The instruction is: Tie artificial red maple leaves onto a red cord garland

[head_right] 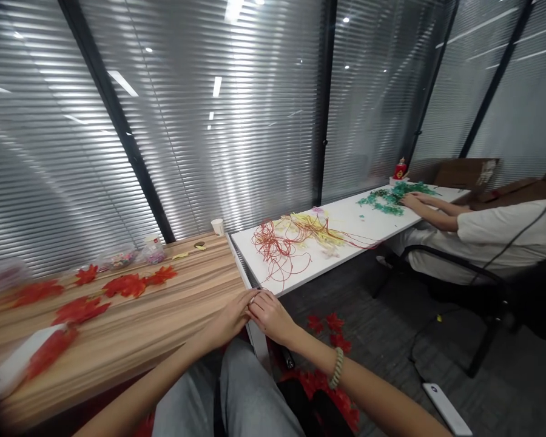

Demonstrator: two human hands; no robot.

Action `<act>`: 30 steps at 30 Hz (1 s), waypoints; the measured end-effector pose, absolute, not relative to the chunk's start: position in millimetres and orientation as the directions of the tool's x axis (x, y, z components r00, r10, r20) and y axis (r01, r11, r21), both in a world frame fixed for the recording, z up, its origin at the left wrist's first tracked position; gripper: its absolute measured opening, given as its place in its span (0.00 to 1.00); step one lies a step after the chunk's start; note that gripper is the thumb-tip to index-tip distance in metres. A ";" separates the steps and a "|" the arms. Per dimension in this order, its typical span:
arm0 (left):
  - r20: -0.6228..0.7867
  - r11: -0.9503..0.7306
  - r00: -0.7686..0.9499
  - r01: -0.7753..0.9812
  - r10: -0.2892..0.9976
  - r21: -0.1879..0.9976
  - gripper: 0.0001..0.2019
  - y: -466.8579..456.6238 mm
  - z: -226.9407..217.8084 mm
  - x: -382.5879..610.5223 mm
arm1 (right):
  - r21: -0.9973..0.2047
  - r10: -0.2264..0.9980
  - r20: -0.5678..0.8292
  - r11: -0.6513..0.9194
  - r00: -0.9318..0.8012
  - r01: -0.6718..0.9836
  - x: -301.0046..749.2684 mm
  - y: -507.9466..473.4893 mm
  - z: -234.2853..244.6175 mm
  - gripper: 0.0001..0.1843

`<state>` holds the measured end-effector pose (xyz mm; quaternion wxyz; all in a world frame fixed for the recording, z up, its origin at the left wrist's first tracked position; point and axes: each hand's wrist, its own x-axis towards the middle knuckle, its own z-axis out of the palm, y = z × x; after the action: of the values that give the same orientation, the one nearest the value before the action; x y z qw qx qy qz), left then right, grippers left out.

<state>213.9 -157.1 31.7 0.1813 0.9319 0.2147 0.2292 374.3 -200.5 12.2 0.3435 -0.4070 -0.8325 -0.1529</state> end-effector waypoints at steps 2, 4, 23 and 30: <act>0.335 -0.841 0.809 0.323 0.483 0.433 0.23 -154.3 28.3 214.2 | -0.002 0.574 0.678 0.626 -0.458 0.780 374.8 -202.3 7.9 0.10; 0.324 -0.847 0.808 0.360 0.492 0.390 0.14 -152.6 27.0 211.1 | 0.015 0.586 0.653 0.624 -0.480 0.782 377.0 -202.8 3.4 0.10; 0.254 -0.943 0.942 0.271 0.219 -0.192 0.13 -167.8 77.1 146.8 | 0.213 0.687 0.552 0.431 -0.472 0.877 447.5 -119.1 -15.7 0.23; 0.212 -0.941 0.924 0.335 0.317 -0.053 0.19 -173.9 92.7 113.3 | 0.126 0.727 0.572 0.378 -0.379 0.917 449.7 -107.5 -16.4 0.21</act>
<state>113.3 -173.9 92.7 -0.0442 0.9799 0.1665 0.1006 449.7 -107.5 -16.4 0.2176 -0.5131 -0.8012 -0.2180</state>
